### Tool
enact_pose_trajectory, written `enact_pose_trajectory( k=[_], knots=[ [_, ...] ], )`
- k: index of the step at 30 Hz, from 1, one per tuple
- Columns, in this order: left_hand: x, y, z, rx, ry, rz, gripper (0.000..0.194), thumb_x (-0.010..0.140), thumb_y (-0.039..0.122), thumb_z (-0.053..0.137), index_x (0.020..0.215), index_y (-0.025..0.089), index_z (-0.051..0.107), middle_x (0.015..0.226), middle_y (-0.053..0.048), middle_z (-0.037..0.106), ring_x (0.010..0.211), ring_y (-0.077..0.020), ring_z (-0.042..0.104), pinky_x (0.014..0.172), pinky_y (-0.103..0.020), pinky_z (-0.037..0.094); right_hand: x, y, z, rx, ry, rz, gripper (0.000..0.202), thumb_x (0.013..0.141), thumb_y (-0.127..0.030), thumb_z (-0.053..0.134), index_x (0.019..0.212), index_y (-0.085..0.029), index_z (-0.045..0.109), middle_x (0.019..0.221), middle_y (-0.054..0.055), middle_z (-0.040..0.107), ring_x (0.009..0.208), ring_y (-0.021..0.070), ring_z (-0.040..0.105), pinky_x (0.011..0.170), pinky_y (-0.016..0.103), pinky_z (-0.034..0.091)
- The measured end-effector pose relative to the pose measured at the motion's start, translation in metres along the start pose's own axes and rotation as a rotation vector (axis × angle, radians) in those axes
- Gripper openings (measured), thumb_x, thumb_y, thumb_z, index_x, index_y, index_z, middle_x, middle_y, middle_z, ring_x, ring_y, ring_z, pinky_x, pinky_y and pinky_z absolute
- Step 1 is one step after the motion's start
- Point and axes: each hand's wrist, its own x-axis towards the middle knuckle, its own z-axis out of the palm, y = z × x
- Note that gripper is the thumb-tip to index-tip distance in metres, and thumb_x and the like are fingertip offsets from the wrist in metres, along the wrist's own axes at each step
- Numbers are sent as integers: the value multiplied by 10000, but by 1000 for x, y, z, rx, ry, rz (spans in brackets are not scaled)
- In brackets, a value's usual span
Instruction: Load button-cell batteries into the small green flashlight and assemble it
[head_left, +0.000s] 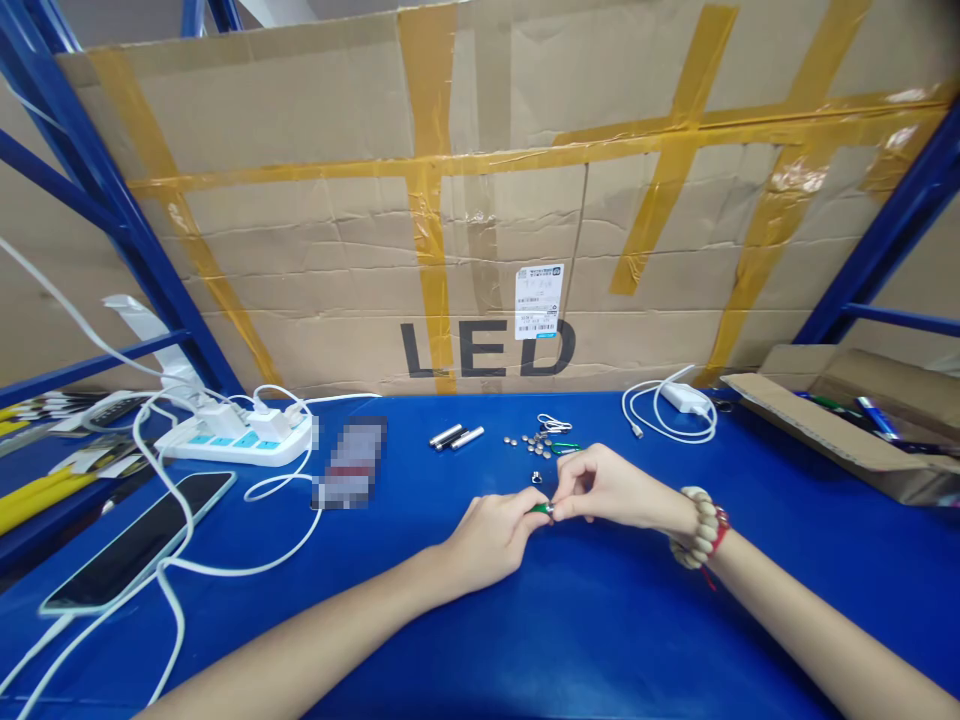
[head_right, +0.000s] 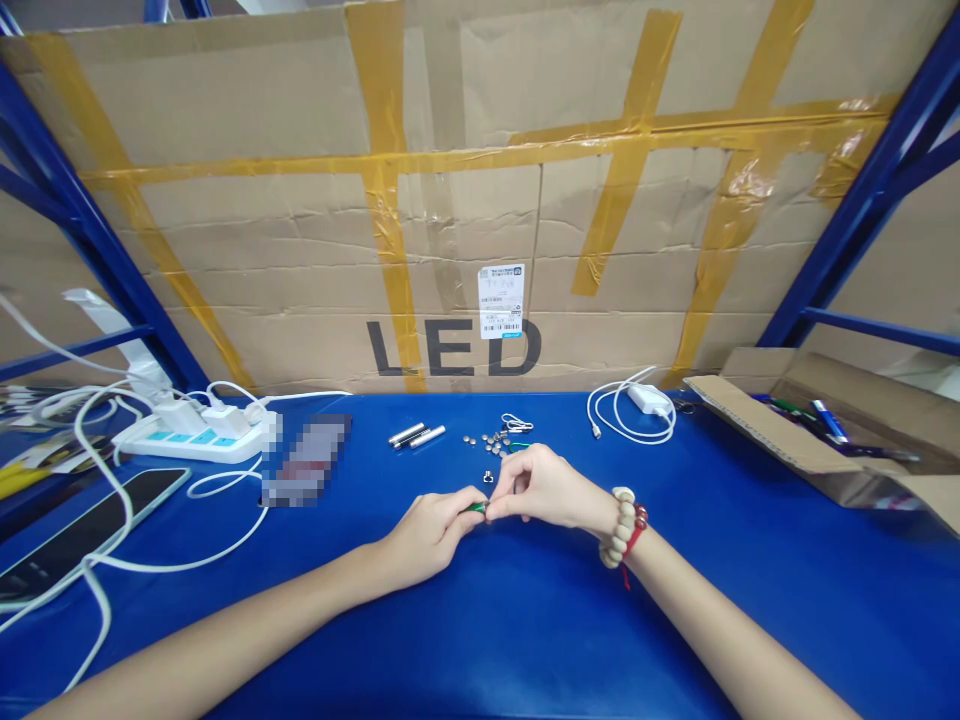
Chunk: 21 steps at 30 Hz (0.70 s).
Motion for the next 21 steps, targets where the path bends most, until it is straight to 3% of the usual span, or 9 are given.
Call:
enact_pose_trajectory(
  k=[4,9,15,21],
  knots=[
    [-2,0,2,31,18,27,230,908,253,344,886,208,568,769,-3,655,671,-147,606,579,-211,377,0,-1,1,86,-39,78,301,595,-411,725,620,-117,666,536,3,601,448,70,488,439,189,392],
    [-3,0,2,65,-7,85,193,889,236,389,909,215,579,859,-6,675,769,-158,625,652,-217,413,0,2,0,36,-81,80,284,538,-382,765,612,-120,682,570,29,648,511,102,551,487,202,415],
    [0,1,0,-6,14,31,193,889,226,380,910,207,571,806,-4,661,699,-139,610,615,-204,417,1,6,0,39,-9,85,297,550,-407,753,628,-128,687,558,24,648,486,98,537,460,199,400],
    [-2,2,-1,-21,-24,49,192,892,232,368,884,200,557,725,-1,626,626,-130,581,571,-195,388,1,6,-1,142,-49,94,243,529,-339,774,620,-134,679,562,13,659,525,117,590,497,202,433]
  ],
)
